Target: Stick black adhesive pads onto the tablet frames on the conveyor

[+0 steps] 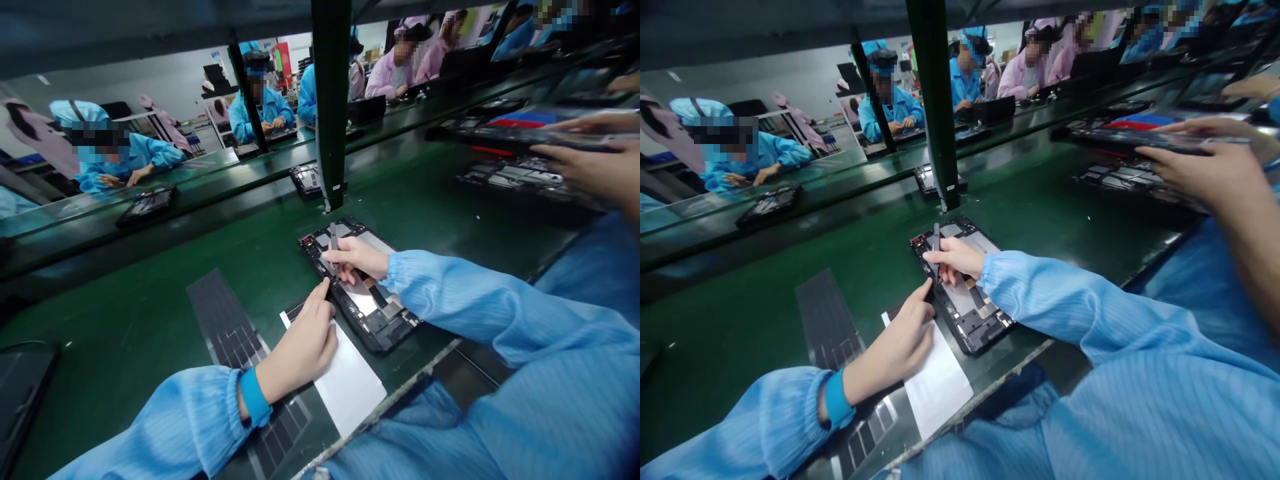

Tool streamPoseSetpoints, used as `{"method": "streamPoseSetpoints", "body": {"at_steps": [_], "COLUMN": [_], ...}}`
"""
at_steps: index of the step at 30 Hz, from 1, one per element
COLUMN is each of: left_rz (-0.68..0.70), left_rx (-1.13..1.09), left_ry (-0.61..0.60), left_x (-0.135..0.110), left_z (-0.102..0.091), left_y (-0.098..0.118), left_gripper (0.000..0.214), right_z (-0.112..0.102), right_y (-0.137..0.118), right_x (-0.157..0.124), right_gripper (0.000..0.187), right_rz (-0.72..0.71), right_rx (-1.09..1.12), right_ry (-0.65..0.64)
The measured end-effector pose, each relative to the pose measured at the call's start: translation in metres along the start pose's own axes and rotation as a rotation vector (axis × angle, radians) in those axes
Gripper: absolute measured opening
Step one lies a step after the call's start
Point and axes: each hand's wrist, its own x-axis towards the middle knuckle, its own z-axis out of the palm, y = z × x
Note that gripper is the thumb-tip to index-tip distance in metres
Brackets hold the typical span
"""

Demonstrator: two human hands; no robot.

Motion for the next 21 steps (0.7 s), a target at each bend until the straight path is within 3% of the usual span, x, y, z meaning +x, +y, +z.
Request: {"method": "streamPoseSetpoints", "body": {"at_steps": [3,9,21], "left_rz": [-0.09,-0.181,-0.212], "left_rx": [-0.155,-0.29,-0.314], "left_ry": [0.039,0.076,0.097], "left_x": [-0.001,0.001,0.0], "left_z": [0.003,0.003,0.006], "left_y": [0.005,0.011,0.01], "left_gripper": [0.012,0.017,0.031], "right_z": [0.004,0.006,0.005], "right_y": [0.001,0.003,0.008], "right_x": [-0.001,0.004,0.008], "right_gripper": [0.023,0.024,0.023], "right_rz": [-0.024,-0.072,-0.127], "right_rx": [-0.133,-0.186,-0.214], "right_ry": [0.069,0.196,0.216]}}
